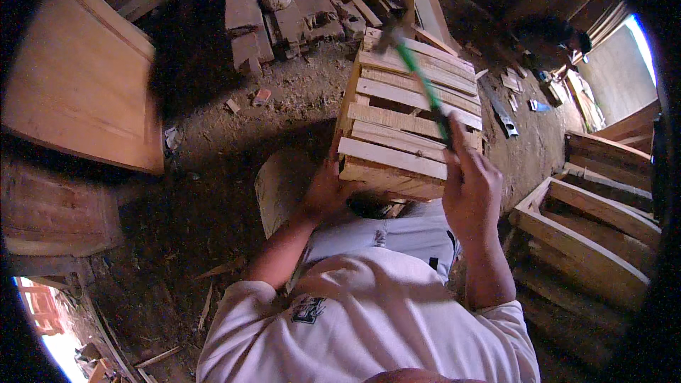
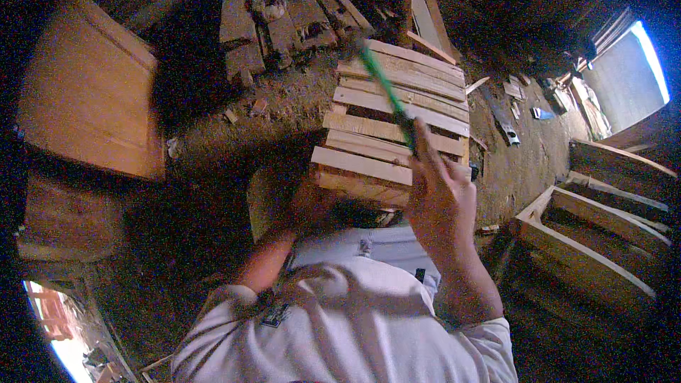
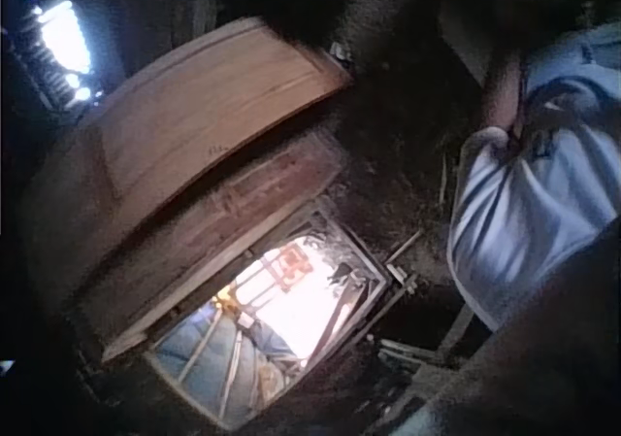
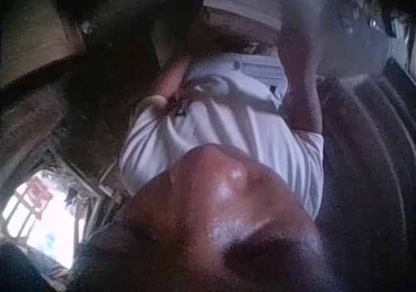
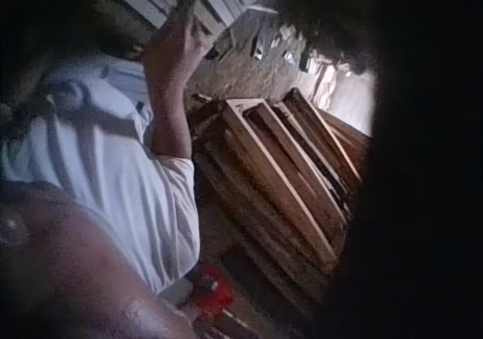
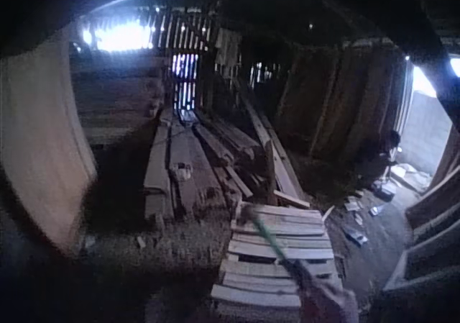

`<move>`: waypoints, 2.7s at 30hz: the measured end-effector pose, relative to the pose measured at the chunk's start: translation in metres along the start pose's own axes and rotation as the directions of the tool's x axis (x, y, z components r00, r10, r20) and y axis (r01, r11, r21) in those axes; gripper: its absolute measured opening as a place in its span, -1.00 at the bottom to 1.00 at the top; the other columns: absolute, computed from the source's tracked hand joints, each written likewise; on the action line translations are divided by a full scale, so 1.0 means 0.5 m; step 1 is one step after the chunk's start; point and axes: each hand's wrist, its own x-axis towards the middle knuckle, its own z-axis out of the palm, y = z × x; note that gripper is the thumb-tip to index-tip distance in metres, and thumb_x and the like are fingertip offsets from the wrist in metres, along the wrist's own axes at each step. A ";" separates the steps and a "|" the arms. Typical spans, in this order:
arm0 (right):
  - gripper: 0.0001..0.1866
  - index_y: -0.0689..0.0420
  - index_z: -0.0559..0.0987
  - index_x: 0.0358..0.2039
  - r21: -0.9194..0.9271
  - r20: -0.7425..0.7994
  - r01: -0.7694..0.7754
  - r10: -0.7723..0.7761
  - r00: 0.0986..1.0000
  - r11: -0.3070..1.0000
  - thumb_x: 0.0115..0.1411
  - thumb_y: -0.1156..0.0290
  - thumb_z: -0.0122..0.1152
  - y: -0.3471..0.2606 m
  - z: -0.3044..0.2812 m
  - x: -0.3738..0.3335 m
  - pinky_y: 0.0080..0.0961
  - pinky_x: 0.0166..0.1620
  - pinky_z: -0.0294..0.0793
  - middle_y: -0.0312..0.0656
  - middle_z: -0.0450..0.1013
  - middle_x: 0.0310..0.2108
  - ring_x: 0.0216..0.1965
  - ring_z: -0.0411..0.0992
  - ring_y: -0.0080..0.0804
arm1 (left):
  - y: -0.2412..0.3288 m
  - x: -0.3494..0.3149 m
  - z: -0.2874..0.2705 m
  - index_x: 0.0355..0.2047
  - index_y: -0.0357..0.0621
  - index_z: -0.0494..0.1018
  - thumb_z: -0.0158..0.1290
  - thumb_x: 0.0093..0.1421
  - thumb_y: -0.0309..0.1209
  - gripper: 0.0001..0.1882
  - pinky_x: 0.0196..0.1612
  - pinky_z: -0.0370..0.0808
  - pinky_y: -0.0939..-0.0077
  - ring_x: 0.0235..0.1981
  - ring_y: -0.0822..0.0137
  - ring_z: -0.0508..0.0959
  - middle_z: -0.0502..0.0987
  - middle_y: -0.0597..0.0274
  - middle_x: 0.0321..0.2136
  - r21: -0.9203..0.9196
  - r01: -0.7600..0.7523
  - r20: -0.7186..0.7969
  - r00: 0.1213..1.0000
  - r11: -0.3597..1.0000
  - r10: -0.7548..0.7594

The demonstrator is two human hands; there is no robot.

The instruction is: The person is hammering nails into a wooden crate while sitting on the floor. They repeatedly pick up nails and hammer them into the slats of the crate.

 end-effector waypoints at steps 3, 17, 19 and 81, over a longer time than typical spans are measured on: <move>-0.32 0.05 0.32 0.45 -0.032 -0.311 0.031 -0.039 0.950 0.999 0.32 0.58 0.18 0.002 0.032 -0.015 -0.13 -0.29 0.60 0.14 0.61 -0.13 -0.30 0.61 0.08 | -0.028 -0.002 0.007 0.54 -0.23 -0.32 0.32 0.17 -0.06 0.25 0.45 0.21 0.11 0.45 -0.17 0.21 0.13 -0.26 0.45 0.173 -0.110 -0.050 0.991 0.979 0.121; -0.56 0.12 0.51 0.28 -0.022 -0.431 -0.353 0.310 0.848 0.935 0.40 0.46 0.18 0.229 -0.052 -0.205 -0.24 -0.24 0.54 0.08 0.63 -0.24 -0.35 0.60 -0.16 | -0.020 -0.048 -0.018 0.43 -0.40 0.03 -0.05 0.37 0.15 -0.07 0.49 0.06 0.03 0.44 -0.06 0.21 0.21 -0.20 0.40 0.258 -0.225 -0.223 0.932 0.940 0.285; -0.65 0.16 0.58 0.17 -0.020 -0.405 -0.553 0.499 0.766 0.833 0.40 0.45 0.16 0.304 -0.048 -0.301 -0.28 -0.27 0.52 0.06 0.63 -0.29 -0.35 0.61 -0.17 | 0.138 0.002 -0.003 0.40 -0.50 0.03 -0.19 0.46 0.10 -0.14 0.52 -0.04 -0.07 0.46 -0.16 0.15 0.16 -0.29 0.42 0.343 -0.342 -0.393 0.794 0.875 0.464; -0.88 0.23 0.65 -0.38 -0.058 -0.118 -0.637 0.628 0.769 0.769 0.15 0.48 0.20 1.161 0.619 -0.384 0.02 -0.18 0.58 0.15 0.58 -0.33 -0.23 0.57 0.22 | 0.253 0.291 0.144 0.00 -0.02 0.71 0.33 0.08 -0.55 -0.58 0.01 0.50 0.32 -0.11 0.16 0.55 0.56 0.19 -0.14 0.790 -0.280 0.243 0.960 0.545 0.141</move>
